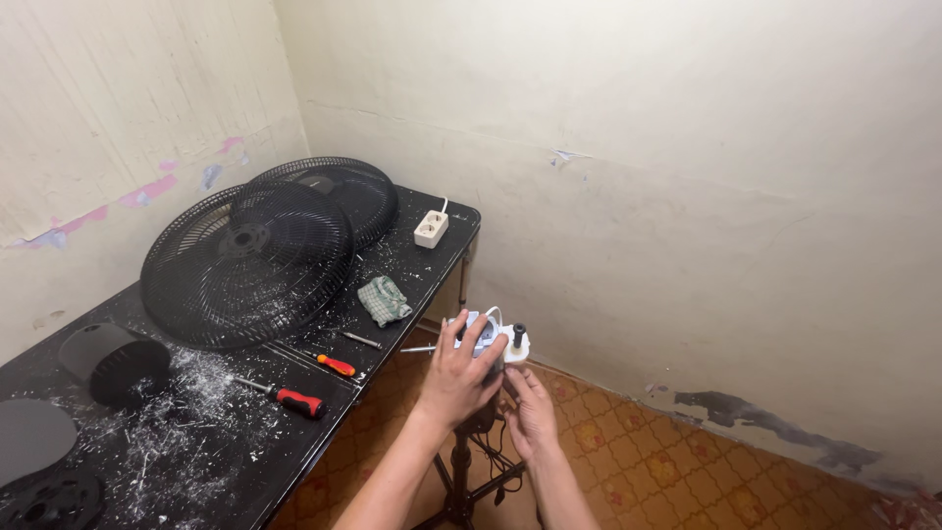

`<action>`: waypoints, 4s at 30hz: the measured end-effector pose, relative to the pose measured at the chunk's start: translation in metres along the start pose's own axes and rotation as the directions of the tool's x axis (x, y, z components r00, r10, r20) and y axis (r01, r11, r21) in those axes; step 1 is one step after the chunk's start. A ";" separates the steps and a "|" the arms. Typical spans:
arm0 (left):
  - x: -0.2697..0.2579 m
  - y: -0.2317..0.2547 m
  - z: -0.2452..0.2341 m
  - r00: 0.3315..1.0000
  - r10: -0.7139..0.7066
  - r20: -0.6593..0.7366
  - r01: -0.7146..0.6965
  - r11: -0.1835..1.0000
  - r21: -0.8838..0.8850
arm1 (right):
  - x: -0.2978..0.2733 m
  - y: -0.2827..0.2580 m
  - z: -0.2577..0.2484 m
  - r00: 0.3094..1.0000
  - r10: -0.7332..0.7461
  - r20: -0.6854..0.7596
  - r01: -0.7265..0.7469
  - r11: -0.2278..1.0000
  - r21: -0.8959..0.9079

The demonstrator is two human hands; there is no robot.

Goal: The person adjusts and tightens components of a disassembled fan motor using a screwdriver. They rotate the motor housing, align parts, and secure screws while seated on the floor.

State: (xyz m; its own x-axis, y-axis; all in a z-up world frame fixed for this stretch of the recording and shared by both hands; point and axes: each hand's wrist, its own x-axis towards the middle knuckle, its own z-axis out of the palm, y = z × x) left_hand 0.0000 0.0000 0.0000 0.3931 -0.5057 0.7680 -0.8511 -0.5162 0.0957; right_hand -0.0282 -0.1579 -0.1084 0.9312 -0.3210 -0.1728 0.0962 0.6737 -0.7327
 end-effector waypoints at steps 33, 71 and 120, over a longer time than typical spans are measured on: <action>-0.004 -0.004 -0.013 0.995 0.097 -0.028 -0.092 0.985 0.145 | -0.023 -0.007 0.005 0.765 -0.589 0.260 0.605 0.519 -0.604; -0.143 -0.265 -0.023 0.743 -0.581 0.332 0.448 0.800 0.399 | -0.025 0.005 -0.002 0.776 -0.581 0.247 0.591 0.531 -0.608; -0.060 0.064 0.054 0.561 -0.562 0.608 -0.216 -0.809 -0.548 | -0.085 -0.065 0.034 0.434 -0.553 0.711 0.659 -0.343 -0.669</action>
State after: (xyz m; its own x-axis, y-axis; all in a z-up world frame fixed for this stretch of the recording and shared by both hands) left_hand -0.0590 -0.0398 -0.0744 0.9101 -0.4142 -0.0080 0.4128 0.9049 0.1038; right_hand -0.1017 -0.1512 -0.0237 0.6007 -0.0386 0.7985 0.3453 -0.8883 -0.3027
